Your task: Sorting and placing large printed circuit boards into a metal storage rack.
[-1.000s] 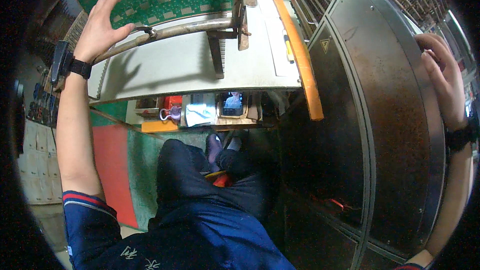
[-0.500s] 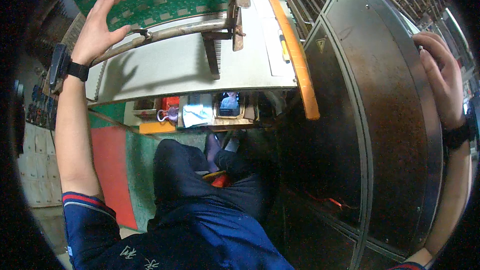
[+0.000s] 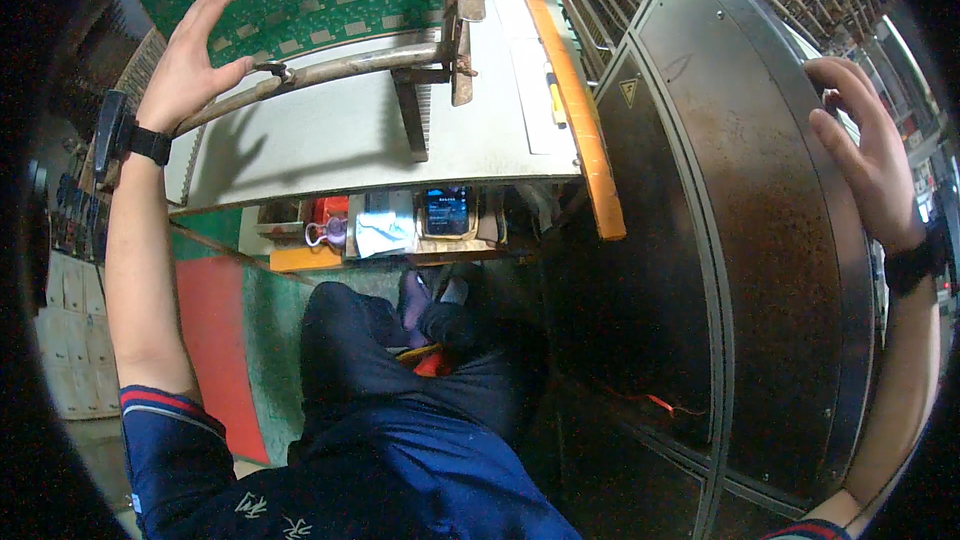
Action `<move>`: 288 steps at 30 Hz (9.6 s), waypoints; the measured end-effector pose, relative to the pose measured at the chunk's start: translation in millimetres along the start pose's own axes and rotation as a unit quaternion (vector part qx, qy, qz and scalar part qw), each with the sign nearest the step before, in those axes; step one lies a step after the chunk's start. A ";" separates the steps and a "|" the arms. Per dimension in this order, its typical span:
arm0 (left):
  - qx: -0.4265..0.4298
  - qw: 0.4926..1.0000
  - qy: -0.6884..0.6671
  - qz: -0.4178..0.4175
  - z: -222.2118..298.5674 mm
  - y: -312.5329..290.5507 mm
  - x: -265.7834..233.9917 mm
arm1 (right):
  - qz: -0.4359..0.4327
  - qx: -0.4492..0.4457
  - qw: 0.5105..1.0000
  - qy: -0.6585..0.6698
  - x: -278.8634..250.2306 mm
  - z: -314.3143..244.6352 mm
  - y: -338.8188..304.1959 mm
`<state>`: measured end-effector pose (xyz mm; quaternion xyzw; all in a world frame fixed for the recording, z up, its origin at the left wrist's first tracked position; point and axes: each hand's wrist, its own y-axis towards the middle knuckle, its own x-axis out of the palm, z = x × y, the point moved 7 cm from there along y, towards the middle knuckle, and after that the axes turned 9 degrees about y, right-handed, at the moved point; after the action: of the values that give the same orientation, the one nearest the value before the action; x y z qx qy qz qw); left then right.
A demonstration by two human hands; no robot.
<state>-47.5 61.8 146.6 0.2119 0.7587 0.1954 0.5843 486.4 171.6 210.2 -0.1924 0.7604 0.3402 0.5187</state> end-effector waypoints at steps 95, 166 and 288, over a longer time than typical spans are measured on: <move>0.021 0.999 -0.046 -0.014 82.3 -34.4 -23.1 | 0.020 -0.010 1.000 -0.017 -0.7 4.6 1.5; -0.046 0.998 -0.018 -0.040 61.4 -13.6 1.0 | -0.132 -0.146 0.968 -0.157 43.4 -73.2 1.6; -0.131 0.988 0.081 -0.030 47.3 -10.6 20.2 | 0.022 0.016 0.999 -0.038 11.9 -27.7 -0.9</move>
<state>-7.2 66.4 113.2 0.0947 0.7772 0.2918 0.5494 464.2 151.9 205.4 -0.1543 0.7497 0.3460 0.5426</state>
